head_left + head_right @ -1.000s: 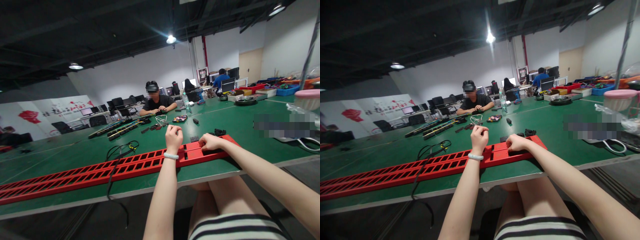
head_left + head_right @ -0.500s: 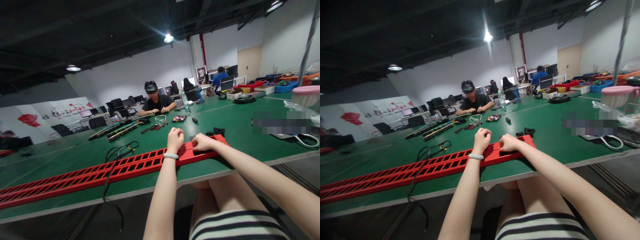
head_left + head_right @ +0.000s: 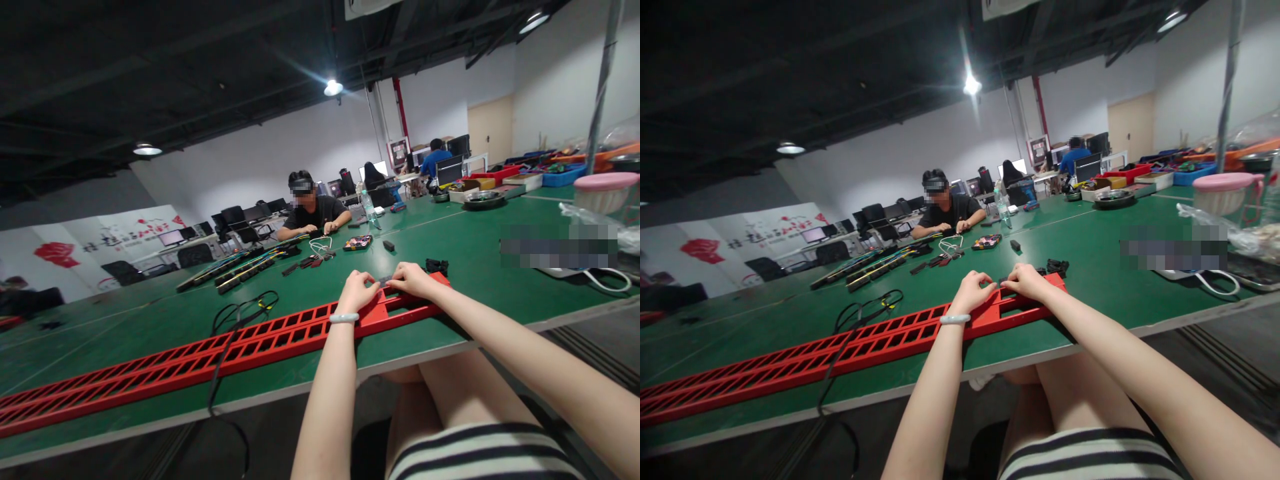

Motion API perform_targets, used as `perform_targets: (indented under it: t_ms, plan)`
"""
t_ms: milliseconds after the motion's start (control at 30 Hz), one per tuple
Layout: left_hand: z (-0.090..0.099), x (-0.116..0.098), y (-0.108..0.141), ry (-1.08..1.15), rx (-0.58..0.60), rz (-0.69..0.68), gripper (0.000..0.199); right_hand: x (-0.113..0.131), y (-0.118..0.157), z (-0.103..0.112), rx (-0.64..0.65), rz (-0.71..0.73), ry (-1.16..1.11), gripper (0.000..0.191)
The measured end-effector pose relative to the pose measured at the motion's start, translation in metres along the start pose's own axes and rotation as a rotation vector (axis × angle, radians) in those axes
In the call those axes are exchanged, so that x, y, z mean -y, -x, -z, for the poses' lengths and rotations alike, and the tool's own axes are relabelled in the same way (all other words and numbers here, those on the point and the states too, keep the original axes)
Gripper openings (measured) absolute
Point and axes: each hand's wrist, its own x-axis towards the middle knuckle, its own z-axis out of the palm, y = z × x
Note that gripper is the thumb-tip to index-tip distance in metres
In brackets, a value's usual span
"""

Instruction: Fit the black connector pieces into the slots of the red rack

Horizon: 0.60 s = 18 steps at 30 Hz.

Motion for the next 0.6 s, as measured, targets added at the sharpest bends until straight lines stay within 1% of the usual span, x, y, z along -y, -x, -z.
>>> perform_targets:
  t_ms: [100, 200, 267, 367, 433, 600]
  plan:
    - [0.0002, -0.0028, 0.0028, -0.007, 0.055, 0.039, 0.048, 0.0003, 0.0004, 0.0003, 0.001, -0.010, -0.009, 0.027]
    - [0.0000, -0.0052, 0.0027, -0.034, 0.099, 0.084, 0.055, 0.0018, 0.0009, 0.0004, 0.035, 0.015, -0.009, 0.025]
    - [-0.0004, -0.0070, 0.0013, -0.055, 0.127, 0.119, 0.053, 0.0021, 0.0008, 0.0000, 0.079, 0.001, -0.006, 0.023]
    - [-0.0017, -0.0096, -0.0004, -0.084, 0.152, 0.168, 0.048, 0.0008, 0.0007, -0.0004, 0.132, -0.071, -0.018, 0.023]
    - [-0.0030, -0.0108, -0.0006, -0.103, 0.145, 0.187, 0.046, -0.0006, 0.0010, -0.0005, 0.139, -0.102, -0.029, 0.024]
    - [-0.0078, -0.0097, -0.0021, -0.127, 0.142, 0.200, 0.042, -0.0014, 0.0024, -0.0008, 0.159, -0.118, -0.042, 0.023]
